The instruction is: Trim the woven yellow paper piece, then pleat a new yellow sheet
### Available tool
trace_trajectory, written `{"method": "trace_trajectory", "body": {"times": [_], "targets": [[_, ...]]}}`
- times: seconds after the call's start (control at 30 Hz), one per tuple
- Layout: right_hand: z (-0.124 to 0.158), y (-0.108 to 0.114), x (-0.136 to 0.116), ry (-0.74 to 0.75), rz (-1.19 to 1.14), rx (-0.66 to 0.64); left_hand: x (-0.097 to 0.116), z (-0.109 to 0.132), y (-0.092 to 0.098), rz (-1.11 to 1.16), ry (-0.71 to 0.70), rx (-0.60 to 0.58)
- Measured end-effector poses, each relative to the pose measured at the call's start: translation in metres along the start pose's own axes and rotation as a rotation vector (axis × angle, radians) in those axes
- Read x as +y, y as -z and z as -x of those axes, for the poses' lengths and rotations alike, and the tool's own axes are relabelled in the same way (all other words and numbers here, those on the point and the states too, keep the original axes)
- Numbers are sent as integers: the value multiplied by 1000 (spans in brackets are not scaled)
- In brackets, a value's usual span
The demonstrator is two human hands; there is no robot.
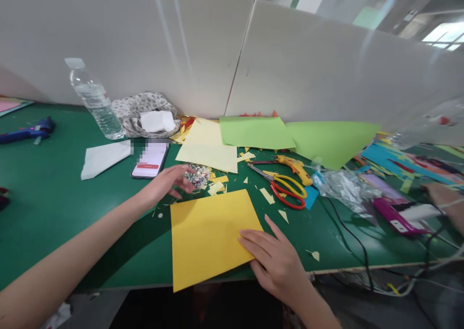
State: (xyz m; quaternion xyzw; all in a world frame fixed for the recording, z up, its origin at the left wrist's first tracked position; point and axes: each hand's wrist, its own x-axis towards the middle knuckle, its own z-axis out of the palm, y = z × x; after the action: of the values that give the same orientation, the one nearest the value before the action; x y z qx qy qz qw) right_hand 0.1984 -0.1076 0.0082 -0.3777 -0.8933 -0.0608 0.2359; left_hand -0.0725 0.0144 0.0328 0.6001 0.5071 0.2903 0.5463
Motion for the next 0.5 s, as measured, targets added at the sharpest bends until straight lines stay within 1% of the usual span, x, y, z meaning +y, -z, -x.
{"method": "trace_trajectory", "body": {"times": [0.03, 0.07, 0.1, 0.13, 0.2, 0.27, 0.3, 0.4, 0.5], "targets": [[0, 0, -1, -15, -26, 6, 0, 1, 0, -111, -98, 86], [-1, 1, -1, -24, -40, 8, 1, 2, -1, -227, -193, 147], [-3, 3, -2, -28, -46, 7, 1, 4, -2, -336, -272, 166], [-5, 4, -2, -30, -46, 1, 2, 5, -5, -426, -330, 138], [-10, 7, -2, -40, -44, -24, 3, 7, -9, -534, -401, -16], [-16, 8, -1, -71, -52, -61, 3, 9, -13, -596, -433, -153], [-19, 7, 0, -92, -58, -84, 3, 9, -13, -620, -438, -195], [-29, 4, 5, -145, -65, -156, 3, 8, -10, -665, -429, -246], [-42, 3, 10, -145, -57, -224, 3, 8, -6, -676, -417, -271]]}}
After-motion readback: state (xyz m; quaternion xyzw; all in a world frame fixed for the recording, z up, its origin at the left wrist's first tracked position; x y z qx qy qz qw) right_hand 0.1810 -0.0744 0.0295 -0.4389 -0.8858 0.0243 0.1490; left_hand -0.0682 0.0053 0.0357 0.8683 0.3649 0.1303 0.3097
